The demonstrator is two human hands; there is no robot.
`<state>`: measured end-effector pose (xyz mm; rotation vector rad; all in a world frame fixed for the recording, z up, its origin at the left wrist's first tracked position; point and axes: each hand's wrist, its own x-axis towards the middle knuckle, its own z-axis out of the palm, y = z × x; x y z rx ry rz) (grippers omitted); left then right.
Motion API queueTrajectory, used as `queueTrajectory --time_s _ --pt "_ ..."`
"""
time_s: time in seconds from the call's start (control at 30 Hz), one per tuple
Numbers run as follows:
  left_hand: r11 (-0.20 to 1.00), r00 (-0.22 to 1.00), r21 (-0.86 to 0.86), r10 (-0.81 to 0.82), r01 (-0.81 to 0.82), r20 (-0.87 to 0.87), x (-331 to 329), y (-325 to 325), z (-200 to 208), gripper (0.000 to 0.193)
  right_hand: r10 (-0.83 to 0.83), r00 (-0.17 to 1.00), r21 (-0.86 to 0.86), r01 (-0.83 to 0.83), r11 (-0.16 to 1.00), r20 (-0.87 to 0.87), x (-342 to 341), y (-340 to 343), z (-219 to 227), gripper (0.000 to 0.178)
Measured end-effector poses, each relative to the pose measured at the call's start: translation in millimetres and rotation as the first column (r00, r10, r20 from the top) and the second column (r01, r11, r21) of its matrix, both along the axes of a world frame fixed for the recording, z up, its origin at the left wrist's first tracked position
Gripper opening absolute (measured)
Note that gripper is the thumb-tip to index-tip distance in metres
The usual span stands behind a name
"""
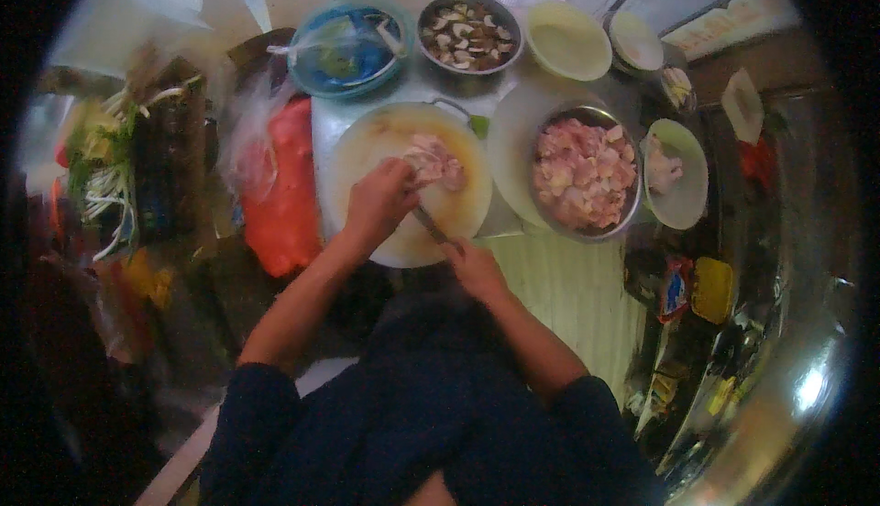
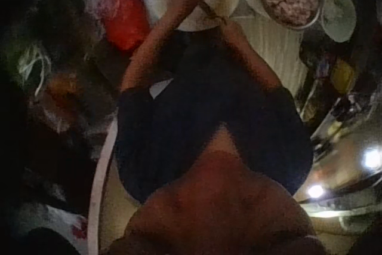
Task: The person uses a cleaver to chop raw meat on a cutting board and transfers the pieces into a metal bowl. A cat is present on the counter nearby during the task.
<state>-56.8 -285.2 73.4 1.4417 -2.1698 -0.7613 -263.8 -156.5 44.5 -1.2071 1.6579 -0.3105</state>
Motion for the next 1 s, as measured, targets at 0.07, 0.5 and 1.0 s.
queueTrajectory --time_s 0.07,0.5,1.0 --pt "0.993 0.995 -0.072 0.088 -0.092 -0.053 18 9 4 0.02 -0.092 0.995 0.012 0.092 0.996 0.036 -8 0 -4 0.046" --pt "0.898 0.898 0.057 0.429 -0.436 0.1 66 78 -103 0.036 0.151 0.988 -0.228 -0.143 0.963 0.018 17 -22 52 0.042" --pt "0.856 0.856 0.087 0.494 -0.509 0.152 48 63 -88 0.021 0.146 0.981 -0.027 -0.151 0.988 -0.13 18 6 13 0.043"
